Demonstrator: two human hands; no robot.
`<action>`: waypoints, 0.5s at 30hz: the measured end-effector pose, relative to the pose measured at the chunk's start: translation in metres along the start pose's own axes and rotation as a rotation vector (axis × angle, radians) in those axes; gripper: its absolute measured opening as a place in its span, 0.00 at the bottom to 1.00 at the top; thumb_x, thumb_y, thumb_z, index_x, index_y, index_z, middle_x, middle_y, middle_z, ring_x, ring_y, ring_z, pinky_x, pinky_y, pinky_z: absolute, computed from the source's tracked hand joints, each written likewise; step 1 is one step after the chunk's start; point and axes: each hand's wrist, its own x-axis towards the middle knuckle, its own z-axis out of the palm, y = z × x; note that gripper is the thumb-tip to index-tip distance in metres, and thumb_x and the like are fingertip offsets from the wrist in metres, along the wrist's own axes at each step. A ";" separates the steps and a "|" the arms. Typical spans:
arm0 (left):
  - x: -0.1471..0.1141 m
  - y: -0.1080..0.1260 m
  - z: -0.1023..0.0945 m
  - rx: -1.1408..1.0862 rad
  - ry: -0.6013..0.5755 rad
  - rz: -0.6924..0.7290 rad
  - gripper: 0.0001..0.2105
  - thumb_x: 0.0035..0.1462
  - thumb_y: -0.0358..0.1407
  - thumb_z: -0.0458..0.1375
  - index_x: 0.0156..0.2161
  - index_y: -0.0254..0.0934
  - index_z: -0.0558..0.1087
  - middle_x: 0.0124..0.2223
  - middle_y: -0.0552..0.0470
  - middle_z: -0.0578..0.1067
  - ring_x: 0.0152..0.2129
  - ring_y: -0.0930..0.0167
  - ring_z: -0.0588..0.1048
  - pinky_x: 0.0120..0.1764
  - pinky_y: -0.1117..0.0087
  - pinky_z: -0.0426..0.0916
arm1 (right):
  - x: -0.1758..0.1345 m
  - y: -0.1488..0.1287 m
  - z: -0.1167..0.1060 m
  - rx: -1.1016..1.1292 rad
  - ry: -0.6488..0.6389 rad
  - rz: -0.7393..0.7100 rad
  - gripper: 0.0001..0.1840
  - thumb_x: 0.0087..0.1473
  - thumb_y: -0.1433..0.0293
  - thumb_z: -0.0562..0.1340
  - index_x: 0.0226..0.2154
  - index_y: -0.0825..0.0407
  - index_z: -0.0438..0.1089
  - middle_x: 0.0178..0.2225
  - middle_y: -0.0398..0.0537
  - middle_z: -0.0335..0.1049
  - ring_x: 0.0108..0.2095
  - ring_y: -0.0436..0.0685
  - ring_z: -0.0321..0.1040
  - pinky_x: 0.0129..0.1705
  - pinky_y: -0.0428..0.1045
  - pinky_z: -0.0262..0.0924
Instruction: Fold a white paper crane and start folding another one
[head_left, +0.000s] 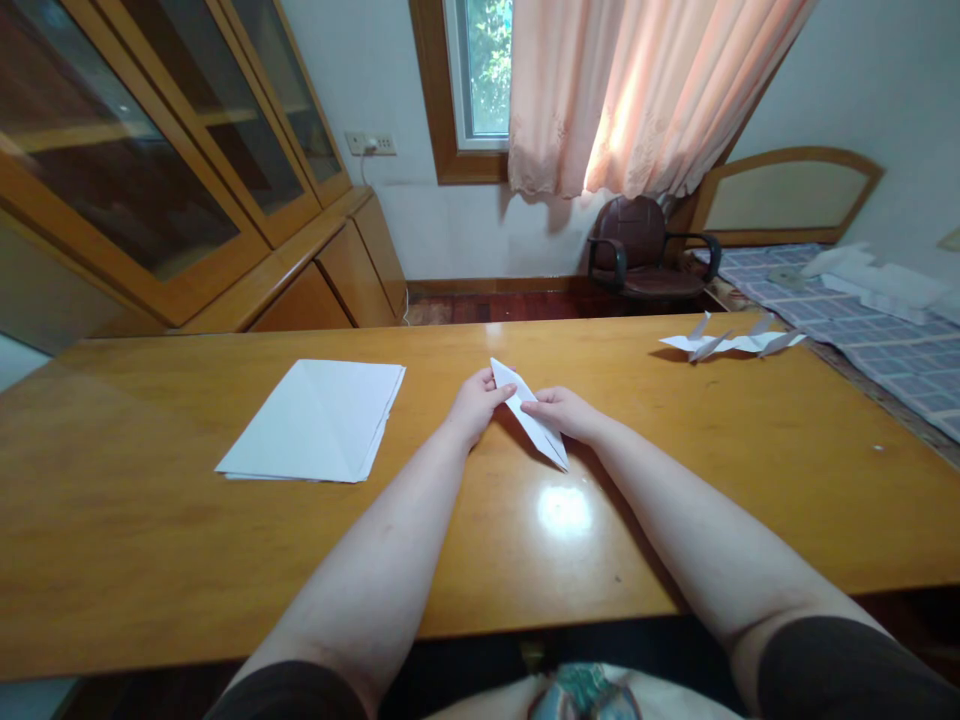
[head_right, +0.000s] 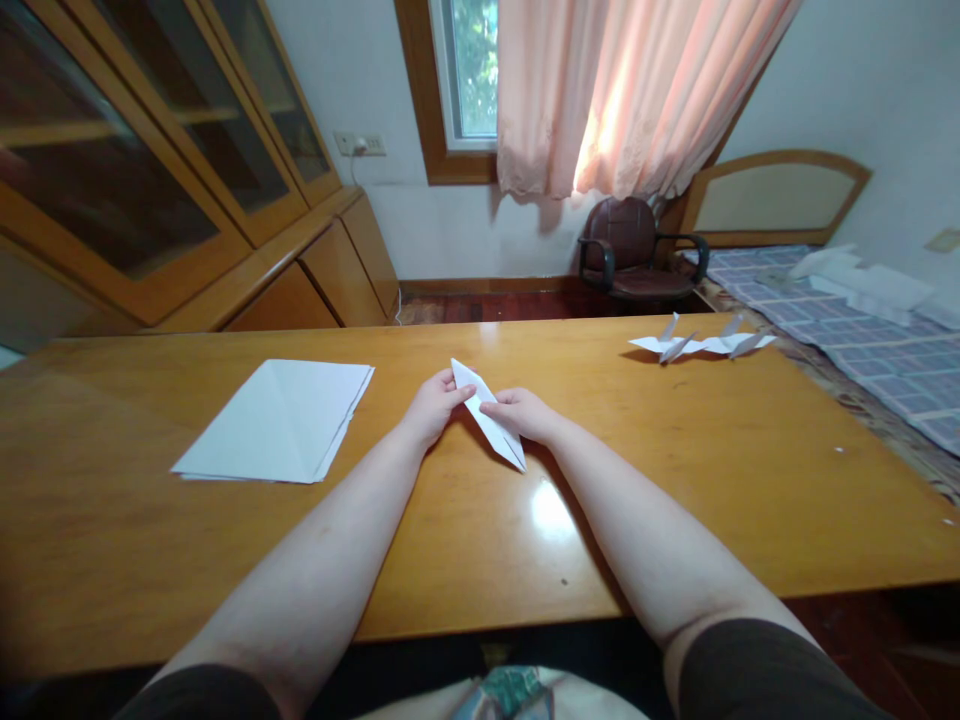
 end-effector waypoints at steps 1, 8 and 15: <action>-0.001 0.000 0.001 0.029 -0.023 -0.010 0.16 0.38 0.31 0.67 0.36 0.32 0.72 0.30 0.49 0.77 0.24 0.73 0.73 0.31 0.73 0.66 | 0.001 0.001 0.001 0.017 0.022 -0.009 0.23 0.45 0.51 0.61 0.25 0.57 0.69 0.19 0.41 0.63 0.19 0.46 0.55 0.22 0.44 0.47; 0.001 -0.007 -0.001 0.110 -0.018 0.003 0.12 0.40 0.30 0.67 0.32 0.32 0.72 0.27 0.49 0.76 0.21 0.74 0.72 0.25 0.76 0.63 | 0.005 0.005 0.003 -0.041 0.136 -0.050 0.23 0.46 0.52 0.60 0.28 0.57 0.72 0.21 0.43 0.66 0.21 0.48 0.57 0.23 0.44 0.48; 0.003 -0.004 0.001 0.026 0.083 0.001 0.15 0.42 0.30 0.66 0.38 0.35 0.71 0.26 0.52 0.75 0.19 0.76 0.71 0.25 0.76 0.64 | 0.007 0.006 0.002 -0.021 0.242 -0.086 0.19 0.45 0.56 0.61 0.29 0.56 0.73 0.24 0.44 0.69 0.24 0.50 0.60 0.27 0.45 0.51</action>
